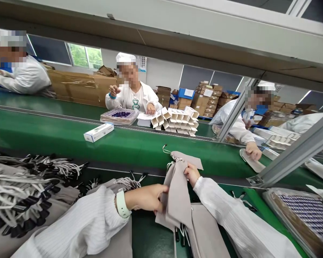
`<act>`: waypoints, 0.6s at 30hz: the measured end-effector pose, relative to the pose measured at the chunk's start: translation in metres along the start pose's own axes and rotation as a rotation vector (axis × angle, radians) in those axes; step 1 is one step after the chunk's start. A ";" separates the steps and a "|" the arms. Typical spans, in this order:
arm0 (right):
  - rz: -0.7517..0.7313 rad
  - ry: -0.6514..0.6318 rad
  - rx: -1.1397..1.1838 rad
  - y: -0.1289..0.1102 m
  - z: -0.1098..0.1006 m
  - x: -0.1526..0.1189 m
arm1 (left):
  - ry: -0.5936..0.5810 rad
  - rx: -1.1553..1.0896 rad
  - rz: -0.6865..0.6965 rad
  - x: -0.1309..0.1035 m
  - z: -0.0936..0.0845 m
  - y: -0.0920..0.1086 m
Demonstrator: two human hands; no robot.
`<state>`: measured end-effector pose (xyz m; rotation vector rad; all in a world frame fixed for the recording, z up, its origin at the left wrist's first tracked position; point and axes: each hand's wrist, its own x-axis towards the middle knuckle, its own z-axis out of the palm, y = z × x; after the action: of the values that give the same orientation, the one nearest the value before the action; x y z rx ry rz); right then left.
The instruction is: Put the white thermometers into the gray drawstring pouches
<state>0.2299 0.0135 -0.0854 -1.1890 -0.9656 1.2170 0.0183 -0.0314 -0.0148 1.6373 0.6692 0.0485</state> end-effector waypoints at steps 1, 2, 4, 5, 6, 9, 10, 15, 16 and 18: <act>-0.024 -0.014 -0.032 -0.001 0.001 -0.002 | -0.067 0.007 -0.045 -0.002 0.000 0.002; -0.061 -0.032 -0.080 -0.002 0.003 -0.005 | -0.133 0.045 -0.096 -0.006 0.000 0.005; -0.198 -0.120 -0.278 -0.004 0.007 -0.012 | -0.219 0.197 -0.164 -0.015 -0.001 0.013; -0.289 -0.187 -0.426 -0.006 0.008 -0.015 | -0.212 0.283 -0.167 -0.020 -0.001 0.017; -0.379 -0.264 -0.589 -0.007 0.010 -0.018 | -0.166 0.356 -0.144 -0.024 -0.001 0.020; -0.539 -0.446 -0.944 -0.010 0.014 -0.024 | 0.201 0.487 0.065 -0.028 0.003 0.026; -0.552 -0.470 -0.994 -0.011 0.014 -0.025 | 0.340 0.521 0.150 -0.025 0.006 0.025; -0.572 -0.504 -1.077 -0.010 0.013 -0.024 | 0.526 0.612 0.482 -0.006 0.013 0.016; -0.576 -0.510 -1.078 -0.009 0.013 -0.024 | 0.518 0.589 0.498 -0.004 0.012 0.013; -0.586 -0.514 -1.079 -0.009 0.012 -0.024 | 0.563 0.508 0.469 -0.003 0.007 0.011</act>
<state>0.2162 -0.0087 -0.0733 -1.2154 -2.3408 0.4653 0.0232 -0.0391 -0.0054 2.2763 0.7374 0.7548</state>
